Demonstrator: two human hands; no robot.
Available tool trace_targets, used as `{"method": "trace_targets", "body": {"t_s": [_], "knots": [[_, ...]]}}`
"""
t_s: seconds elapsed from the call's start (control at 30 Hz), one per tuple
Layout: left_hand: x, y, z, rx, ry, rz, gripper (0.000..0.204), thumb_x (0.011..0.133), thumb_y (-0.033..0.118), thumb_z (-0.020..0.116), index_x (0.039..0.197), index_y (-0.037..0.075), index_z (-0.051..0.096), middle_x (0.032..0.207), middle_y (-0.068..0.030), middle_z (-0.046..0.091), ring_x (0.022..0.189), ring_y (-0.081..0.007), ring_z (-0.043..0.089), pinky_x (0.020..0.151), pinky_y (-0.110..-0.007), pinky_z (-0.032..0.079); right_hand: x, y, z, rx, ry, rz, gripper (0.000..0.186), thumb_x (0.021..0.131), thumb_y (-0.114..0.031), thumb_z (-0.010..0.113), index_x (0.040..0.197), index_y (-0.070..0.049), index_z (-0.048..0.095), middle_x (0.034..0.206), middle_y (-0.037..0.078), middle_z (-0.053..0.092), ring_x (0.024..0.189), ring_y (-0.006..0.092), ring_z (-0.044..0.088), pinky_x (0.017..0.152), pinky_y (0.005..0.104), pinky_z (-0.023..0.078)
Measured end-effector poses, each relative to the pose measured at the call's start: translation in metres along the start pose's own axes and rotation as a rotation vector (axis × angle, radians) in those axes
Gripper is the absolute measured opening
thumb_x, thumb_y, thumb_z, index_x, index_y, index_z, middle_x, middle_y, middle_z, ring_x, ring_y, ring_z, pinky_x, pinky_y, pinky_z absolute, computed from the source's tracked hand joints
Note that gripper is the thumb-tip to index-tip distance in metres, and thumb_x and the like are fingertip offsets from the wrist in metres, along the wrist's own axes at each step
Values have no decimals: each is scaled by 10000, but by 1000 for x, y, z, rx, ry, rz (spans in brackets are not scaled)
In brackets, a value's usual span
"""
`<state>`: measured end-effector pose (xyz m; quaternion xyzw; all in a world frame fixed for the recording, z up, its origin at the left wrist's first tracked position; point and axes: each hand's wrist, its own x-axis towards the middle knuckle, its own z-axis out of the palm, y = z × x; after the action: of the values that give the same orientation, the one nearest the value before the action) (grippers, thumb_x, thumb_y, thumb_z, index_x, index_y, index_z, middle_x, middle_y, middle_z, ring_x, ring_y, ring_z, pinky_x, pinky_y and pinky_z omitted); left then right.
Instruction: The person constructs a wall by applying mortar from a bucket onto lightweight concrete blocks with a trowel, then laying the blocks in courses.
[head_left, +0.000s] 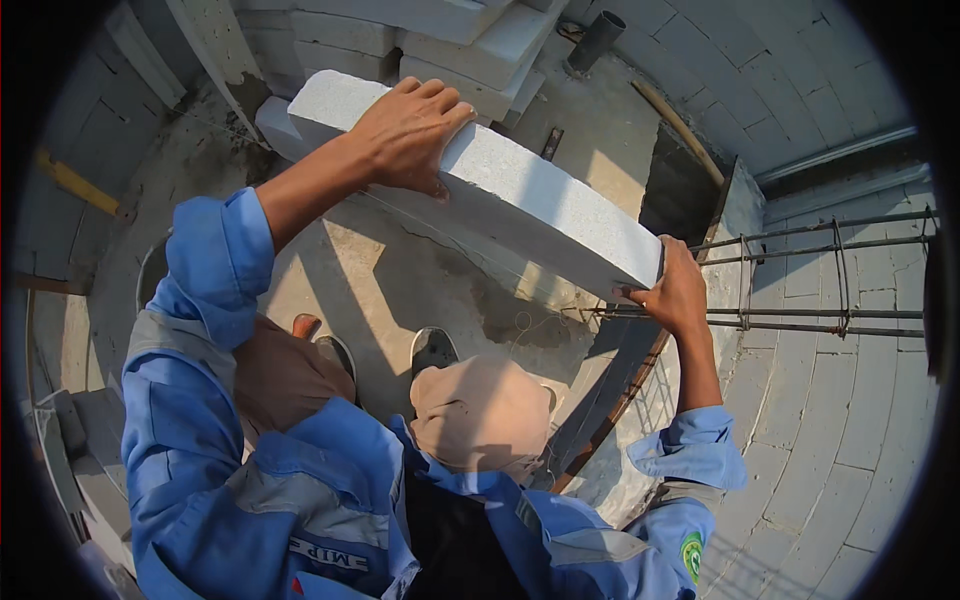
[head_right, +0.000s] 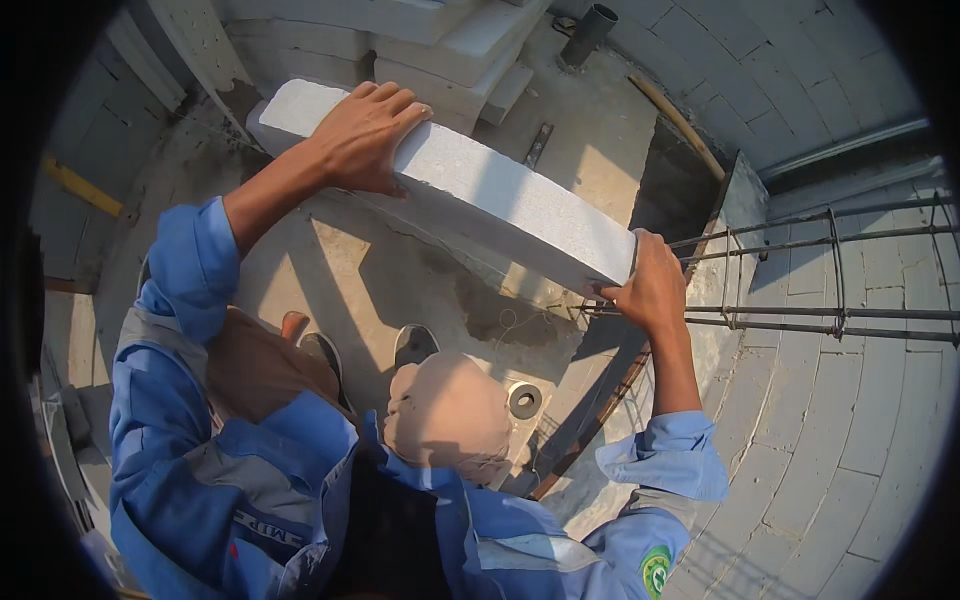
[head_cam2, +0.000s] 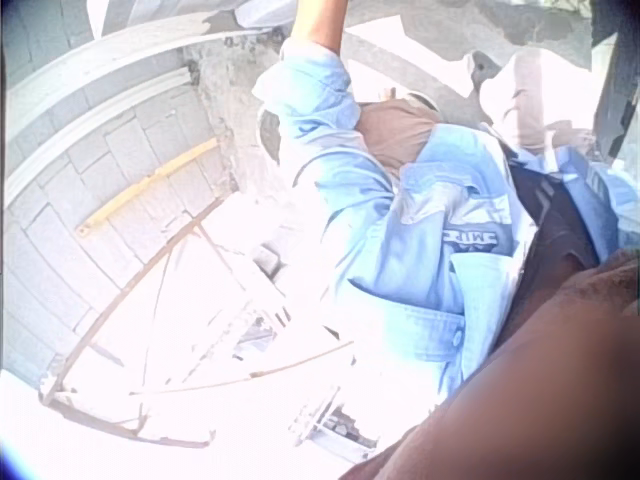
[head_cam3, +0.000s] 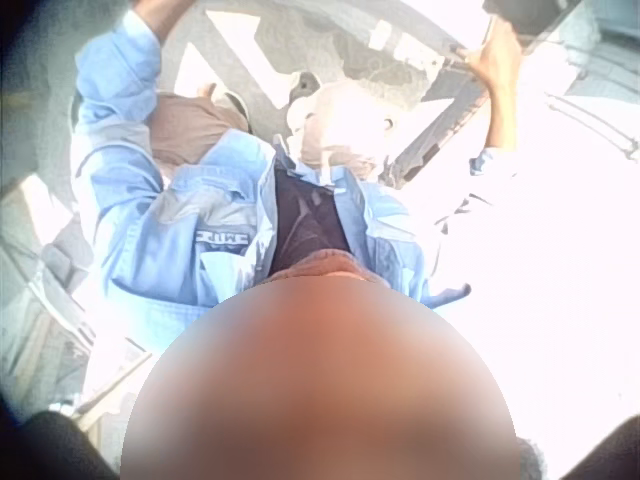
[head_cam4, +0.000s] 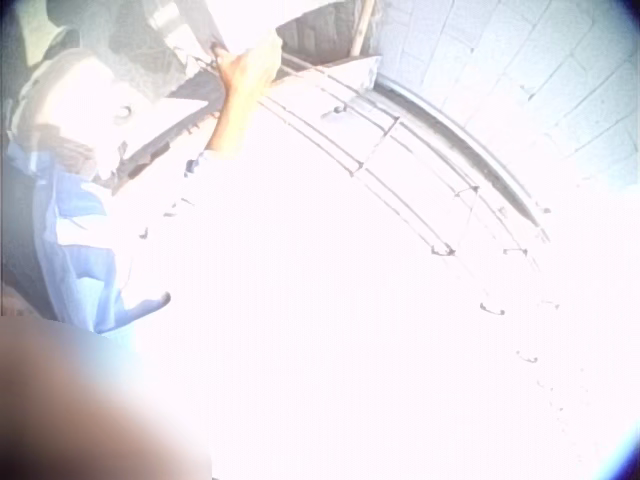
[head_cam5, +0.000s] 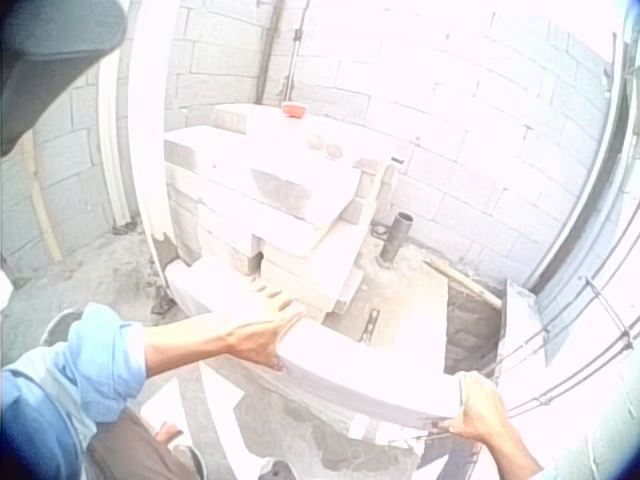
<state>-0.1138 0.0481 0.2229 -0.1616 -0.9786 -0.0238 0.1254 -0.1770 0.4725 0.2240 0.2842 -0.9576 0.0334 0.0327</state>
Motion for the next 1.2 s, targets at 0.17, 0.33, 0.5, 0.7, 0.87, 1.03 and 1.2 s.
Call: {"method": "trace_targets", "body": {"t_s": [0.17,0.33,0.5,0.7,0.87,1.03,1.2], "knots": [[16,26,41,-18,-108,13,840,537,456,931,1222,73,630,1141,-93,629,1149,-246,566,953,-367,401,-17,13,20,-15,-113,140,951,523,-200,989,1298,39,492,1218,211,590,1169,415,587,966,466,491],[20,32,57,-48,-102,-28,880,557,487,943,1274,95,614,1192,-79,633,1196,-236,554,995,-370,397,-10,18,23,-30,-174,150,943,527,-284,995,1267,18,494,1203,213,606,1155,419,599,958,471,491],[17,19,77,-82,-136,-58,900,565,483,946,1305,102,601,1213,-78,637,1226,-245,553,1017,-383,394,4,4,30,-65,-263,196,929,529,-321,998,1244,9,504,1211,209,603,1156,418,596,960,472,493],[20,-2,98,-161,-266,-62,860,577,438,948,1292,90,621,1289,-149,645,1272,-290,574,1060,-414,400,9,1,57,-117,-225,159,956,518,-371,999,1243,17,511,1218,215,603,1156,418,593,953,484,494],[27,-17,107,-176,-273,-95,961,551,386,939,1382,62,583,1317,-195,626,1322,-369,532,1096,-457,409,27,-2,67,-155,-219,142,918,521,-459,984,1171,14,541,1149,198,634,1092,406,632,895,478,527],[21,-23,120,-124,-172,-72,1012,519,398,948,1402,72,578,1336,-181,618,1331,-348,521,1130,-459,386,34,-4,81,-137,-245,161,903,543,-506,966,1165,7,559,1131,202,644,1099,404,636,909,474,533],[28,-10,107,-146,-344,-134,1059,536,412,948,1450,75,534,1477,-216,533,1421,-387,442,1193,-477,329,25,-1,78,-129,-306,182,903,565,-504,959,1198,-5,550,1167,187,642,1113,400,636,931,473,529]]}}
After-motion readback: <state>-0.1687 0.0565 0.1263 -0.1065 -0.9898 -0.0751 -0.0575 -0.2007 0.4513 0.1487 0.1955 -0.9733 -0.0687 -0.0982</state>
